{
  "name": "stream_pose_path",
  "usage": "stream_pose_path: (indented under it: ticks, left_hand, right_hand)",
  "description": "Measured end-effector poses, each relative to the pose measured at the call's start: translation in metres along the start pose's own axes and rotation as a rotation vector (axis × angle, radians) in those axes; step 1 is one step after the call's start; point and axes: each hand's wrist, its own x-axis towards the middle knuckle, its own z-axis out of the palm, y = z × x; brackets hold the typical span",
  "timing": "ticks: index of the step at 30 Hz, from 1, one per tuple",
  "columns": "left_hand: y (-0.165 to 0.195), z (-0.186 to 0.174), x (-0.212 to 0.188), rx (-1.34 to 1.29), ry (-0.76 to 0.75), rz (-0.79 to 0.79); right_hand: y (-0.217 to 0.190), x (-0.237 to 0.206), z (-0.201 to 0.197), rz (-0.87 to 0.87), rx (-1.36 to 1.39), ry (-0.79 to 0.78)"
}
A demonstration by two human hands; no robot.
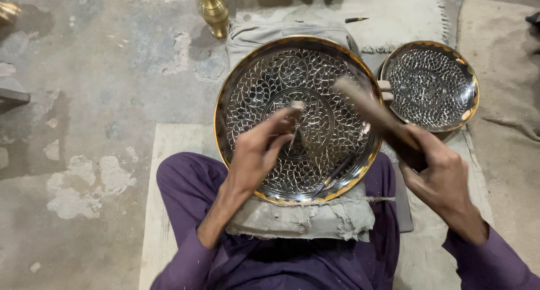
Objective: The person sits on the floor and uses a hammer and chisel to engrave a decorative pattern into a large metal plate. They repeatedly strike the chisel to create a textured surface on the plate.
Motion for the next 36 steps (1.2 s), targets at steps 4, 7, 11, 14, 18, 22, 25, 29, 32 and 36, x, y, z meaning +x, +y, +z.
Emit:
stream_pose_path:
  ticks: [4, 7, 11, 14, 18, 22, 25, 29, 32, 36]
  left_hand:
    - [-0.007, 0.003, -0.027, 0.019, 0.238, -0.038]
    - [-0.015, 0.006, -0.035, 0.018, 0.272, 0.039]
    - [-0.031, 0.000, -0.021, 0.050, 0.192, 0.147]
    - [-0.044, -0.014, 0.001, 0.155, 0.149, 0.255]
    - [-0.045, -0.028, 0.018, 0.162, 0.139, 0.159]
    - [-0.030, -0.018, 0.017, -0.003, -0.037, -0.063]
    - [-0.019, -0.010, 0.011, -0.073, -0.182, -0.113]
    - [-0.016, -0.012, 0.012, -0.116, -0.229, -0.124]
    - [-0.017, -0.012, 0.018, -0.091, -0.252, -0.055]
    - [-0.015, -0.013, 0.024, -0.045, -0.300, -0.029]
  right_hand:
    - [0.004, 0.007, 0.010, 0.292, 0.460, -0.062]
    - [0.004, 0.014, 0.021, 0.413, 0.617, -0.094]
    - [0.000, 0.014, 0.029, 0.246, 0.667, -0.062]
    - [-0.009, -0.001, 0.028, 0.305, 0.678, -0.161]
    - [-0.020, -0.017, 0.029, 0.350, 0.608, -0.236]
    - [-0.013, -0.018, 0.021, 0.367, 0.574, -0.198]
    - [-0.004, -0.018, 0.010, 0.454, 0.545, -0.191]
    - [-0.001, -0.017, 0.002, 0.211, 0.513, -0.064]
    - [-0.004, -0.015, 0.001, 0.082, 0.376, 0.011]
    - [-0.009, -0.013, 0.002, 0.072, 0.298, 0.004]
